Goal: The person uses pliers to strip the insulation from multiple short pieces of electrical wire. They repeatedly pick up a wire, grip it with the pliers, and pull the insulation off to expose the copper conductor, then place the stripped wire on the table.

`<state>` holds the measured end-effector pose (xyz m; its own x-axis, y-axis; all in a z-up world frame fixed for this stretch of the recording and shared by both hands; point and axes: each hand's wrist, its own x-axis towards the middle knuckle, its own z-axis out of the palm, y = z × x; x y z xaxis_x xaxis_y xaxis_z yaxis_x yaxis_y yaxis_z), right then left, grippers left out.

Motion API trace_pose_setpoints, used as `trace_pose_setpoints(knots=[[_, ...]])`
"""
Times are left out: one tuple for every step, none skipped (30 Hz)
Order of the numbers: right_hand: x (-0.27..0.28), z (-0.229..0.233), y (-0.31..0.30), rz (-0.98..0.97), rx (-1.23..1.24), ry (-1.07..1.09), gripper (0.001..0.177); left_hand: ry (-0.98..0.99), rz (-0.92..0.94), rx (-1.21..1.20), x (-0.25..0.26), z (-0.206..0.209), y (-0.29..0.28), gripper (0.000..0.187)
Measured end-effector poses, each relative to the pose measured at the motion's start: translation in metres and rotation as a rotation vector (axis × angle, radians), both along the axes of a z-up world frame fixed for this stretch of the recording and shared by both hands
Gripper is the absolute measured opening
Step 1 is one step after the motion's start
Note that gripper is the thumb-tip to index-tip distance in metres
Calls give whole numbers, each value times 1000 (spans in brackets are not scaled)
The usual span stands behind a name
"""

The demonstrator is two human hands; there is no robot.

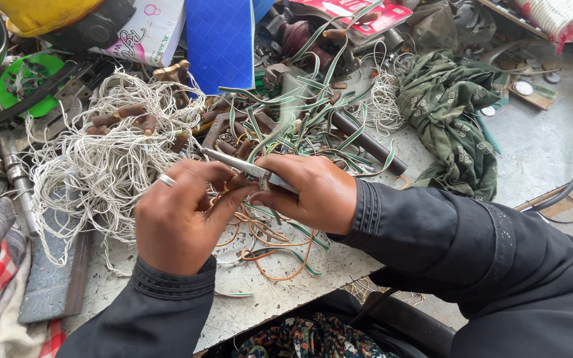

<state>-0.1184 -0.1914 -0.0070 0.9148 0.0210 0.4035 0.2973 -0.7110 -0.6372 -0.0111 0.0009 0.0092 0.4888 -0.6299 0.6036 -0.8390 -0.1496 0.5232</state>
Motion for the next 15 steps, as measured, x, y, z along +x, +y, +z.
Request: trace_pose_setpoints(knots=[[0,0,0,4,12,17,34,-12,-12,-13,0,0,0,24],[1,0,0,6,58,77,33,-23,-21,-25,-1,-1,0,22],[1,0,0,8,105,137,32,-34,-31,-37,-1,-3,1,19],[3,0,1,12,149,196,31,6,-40,-56,0,-4,0,20],[4,-1,1,-4,250,289,32,45,-50,-75,1,-6,0,22],[5,-2,1,-24,351,384,34,85,-62,-94,3,-7,-1,23],[6,-4,1,-43,452,479,36,132,-90,-101,4,-9,0,21],[7,-6,1,6,567,502,35,178,-119,-109,6,-9,0,20],[8,-7,1,56,682,525,34,224,-149,-117,7,-10,0,19],[8,-9,0,106,798,548,34,259,-151,-108,9,-10,1,19],[8,-11,-2,133,823,554,34,294,-153,-99,10,-11,1,19],[8,-13,-4,161,848,561,34,330,-153,-89,12,-11,1,20],[9,-14,-6,189,874,569,35,350,-159,-82,13,-10,1,20],[9,-16,-7,228,929,585,34,370,-164,-74,14,-10,2,20],[9,-17,-9,268,985,601,34,391,-168,-66,15,-10,2,20]])
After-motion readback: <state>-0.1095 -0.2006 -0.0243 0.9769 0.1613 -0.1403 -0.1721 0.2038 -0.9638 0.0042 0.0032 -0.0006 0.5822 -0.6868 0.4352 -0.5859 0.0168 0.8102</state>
